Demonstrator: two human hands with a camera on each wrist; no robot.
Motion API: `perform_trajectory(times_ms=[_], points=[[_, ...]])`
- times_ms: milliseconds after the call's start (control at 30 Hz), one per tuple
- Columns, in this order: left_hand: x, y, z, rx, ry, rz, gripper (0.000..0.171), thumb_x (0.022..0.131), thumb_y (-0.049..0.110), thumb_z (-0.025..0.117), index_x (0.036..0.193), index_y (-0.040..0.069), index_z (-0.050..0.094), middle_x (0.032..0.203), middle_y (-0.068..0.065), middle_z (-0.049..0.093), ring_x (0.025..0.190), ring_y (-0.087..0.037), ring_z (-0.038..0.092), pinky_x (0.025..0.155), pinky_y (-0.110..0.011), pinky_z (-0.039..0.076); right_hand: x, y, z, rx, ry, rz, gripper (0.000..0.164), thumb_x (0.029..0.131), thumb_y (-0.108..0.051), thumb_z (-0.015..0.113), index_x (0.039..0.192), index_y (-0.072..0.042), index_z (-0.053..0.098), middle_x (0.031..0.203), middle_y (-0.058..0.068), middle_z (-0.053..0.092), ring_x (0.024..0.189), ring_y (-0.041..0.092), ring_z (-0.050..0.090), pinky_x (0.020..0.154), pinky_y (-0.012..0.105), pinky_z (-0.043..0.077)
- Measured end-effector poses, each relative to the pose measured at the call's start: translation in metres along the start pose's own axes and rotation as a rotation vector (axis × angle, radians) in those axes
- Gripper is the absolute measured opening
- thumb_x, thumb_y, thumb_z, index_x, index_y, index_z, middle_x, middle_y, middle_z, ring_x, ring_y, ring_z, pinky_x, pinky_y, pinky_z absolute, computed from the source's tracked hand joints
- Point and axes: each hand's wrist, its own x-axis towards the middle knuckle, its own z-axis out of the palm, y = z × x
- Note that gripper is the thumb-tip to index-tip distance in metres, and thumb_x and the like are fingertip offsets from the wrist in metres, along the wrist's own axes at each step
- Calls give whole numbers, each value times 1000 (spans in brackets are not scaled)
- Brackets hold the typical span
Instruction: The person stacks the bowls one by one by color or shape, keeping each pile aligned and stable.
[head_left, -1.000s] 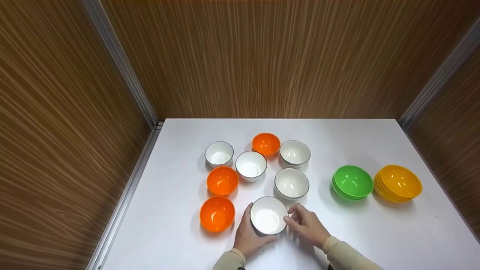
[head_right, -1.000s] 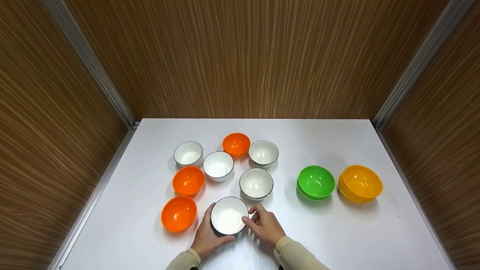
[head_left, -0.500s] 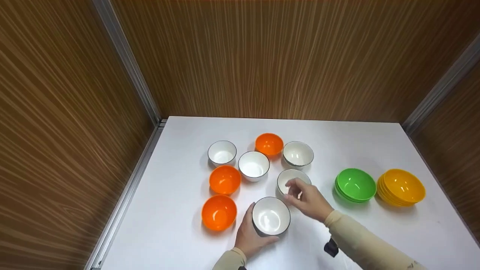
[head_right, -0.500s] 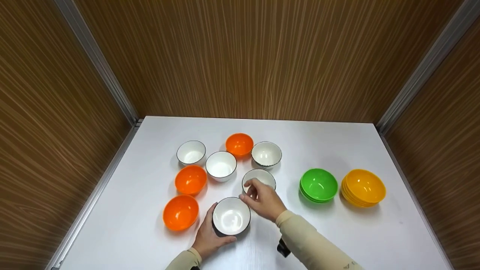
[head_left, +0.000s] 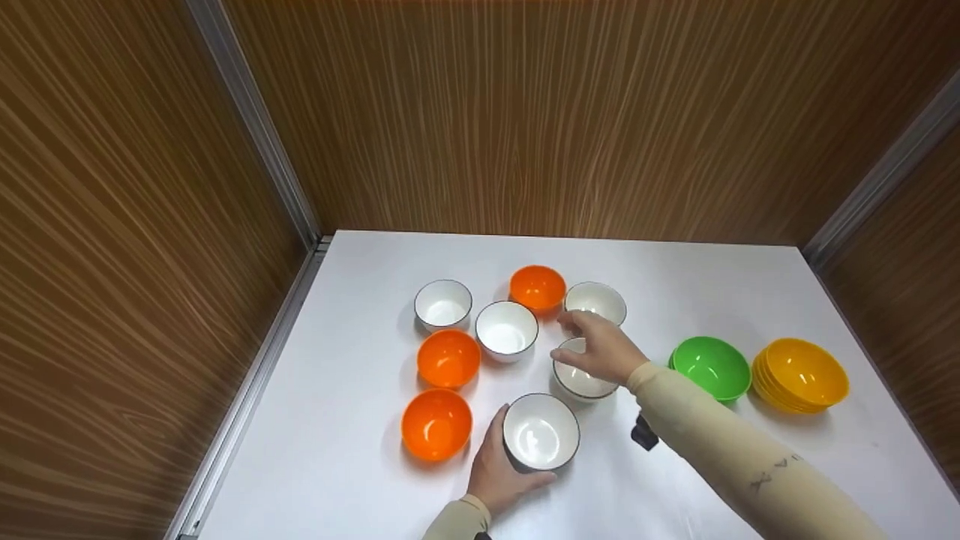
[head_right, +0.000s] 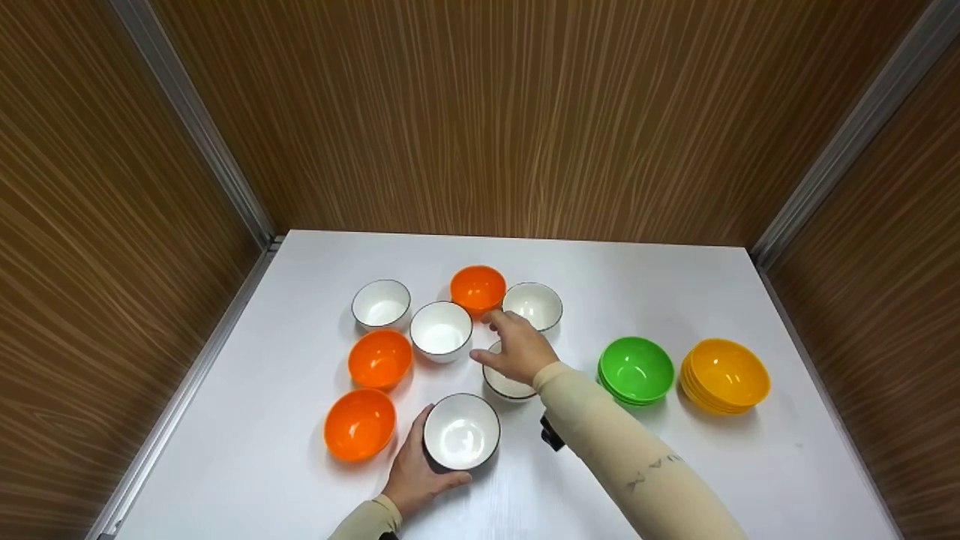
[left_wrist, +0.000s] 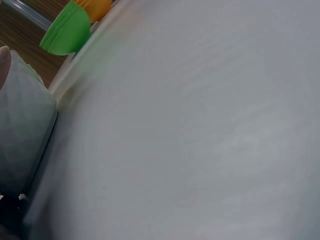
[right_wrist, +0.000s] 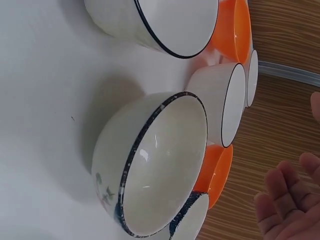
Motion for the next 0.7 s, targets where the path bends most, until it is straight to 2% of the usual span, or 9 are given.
perform_trajectory(times_ms=[100, 267, 467, 567, 700], points=[[0, 1, -1, -1, -10, -17, 125, 46, 62, 80, 144, 11, 20, 140, 0, 36, 124, -14, 38, 103, -32, 31, 11, 1, 8, -61, -47, 46, 62, 76, -40, 72, 128, -15, 49, 123, 2, 55, 109, 22, 52, 95, 43, 41], [-1, 2, -1, 2, -1, -3, 127, 45, 66, 77, 143, 9, 20, 140, -3, 37, 124, -16, 39, 103, -34, 32, 25, 5, 27, -159, -107, 52, 61, 76, -36, 73, 128, -15, 50, 124, 6, 55, 112, 27, 50, 95, 45, 39], [-2, 0, -1, 27, 8, 12, 126, 47, 69, 74, 143, 8, 20, 139, -3, 37, 123, -18, 40, 102, -35, 34, 32, 6, 45, -312, -189, 51, 56, 78, -40, 69, 128, -21, 53, 127, 3, 54, 117, 21, 48, 98, 40, 39], [-2, 0, -1, 21, 10, 10, 126, 46, 69, 74, 144, 10, 20, 139, -2, 37, 123, -17, 40, 101, -34, 34, 34, 5, 50, -363, -208, 32, 54, 79, -40, 68, 128, -21, 54, 125, 1, 56, 114, 20, 51, 97, 38, 39], [-1, 1, 0, 12, 8, -3, 126, 46, 68, 75, 144, 12, 21, 139, 0, 38, 122, -14, 40, 101, -32, 34, 36, 6, 56, -399, -215, 37, 52, 79, -40, 67, 127, -21, 55, 119, 1, 59, 109, 22, 54, 96, 40, 41]])
